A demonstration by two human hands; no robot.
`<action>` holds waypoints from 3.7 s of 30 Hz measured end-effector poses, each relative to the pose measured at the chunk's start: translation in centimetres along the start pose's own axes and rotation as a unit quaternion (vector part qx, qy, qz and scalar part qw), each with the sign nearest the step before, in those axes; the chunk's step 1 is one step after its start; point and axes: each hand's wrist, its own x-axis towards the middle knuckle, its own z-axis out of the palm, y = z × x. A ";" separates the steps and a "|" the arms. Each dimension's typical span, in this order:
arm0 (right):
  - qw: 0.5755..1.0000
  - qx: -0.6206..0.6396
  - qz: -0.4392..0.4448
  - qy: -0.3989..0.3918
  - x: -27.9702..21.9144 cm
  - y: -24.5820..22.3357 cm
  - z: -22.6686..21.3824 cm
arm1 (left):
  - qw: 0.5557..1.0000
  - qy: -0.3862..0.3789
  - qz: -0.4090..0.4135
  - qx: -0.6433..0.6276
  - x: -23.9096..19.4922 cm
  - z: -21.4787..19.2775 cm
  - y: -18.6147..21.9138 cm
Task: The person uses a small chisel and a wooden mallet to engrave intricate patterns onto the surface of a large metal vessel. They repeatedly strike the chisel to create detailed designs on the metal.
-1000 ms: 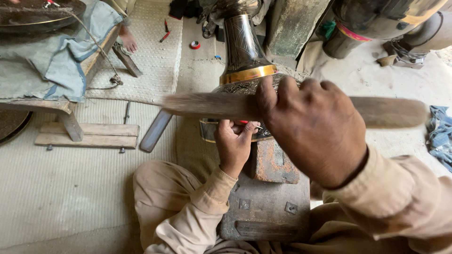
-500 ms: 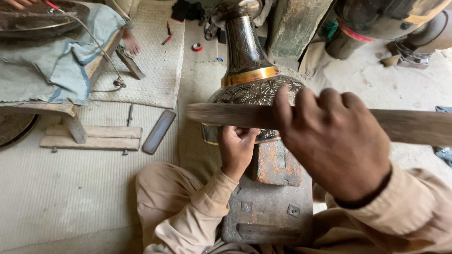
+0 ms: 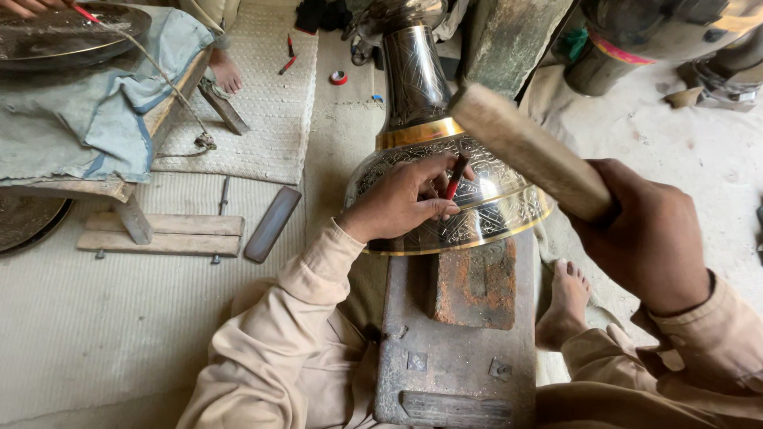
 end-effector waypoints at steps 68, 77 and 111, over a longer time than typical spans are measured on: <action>0.891 -0.397 -0.219 0.020 2.8 -8.6 -4.2 | 0.926 0.372 0.022 -0.062 -2.1 7.6 0.6; 0.934 -0.316 -0.163 0.041 3.4 -4.3 -3.4 | 0.950 0.311 -0.017 -0.012 -0.7 6.5 2.0; 0.985 0.122 0.116 -0.038 -4.1 7.5 3.8 | 0.978 -0.116 -0.010 0.175 6.2 2.3 0.9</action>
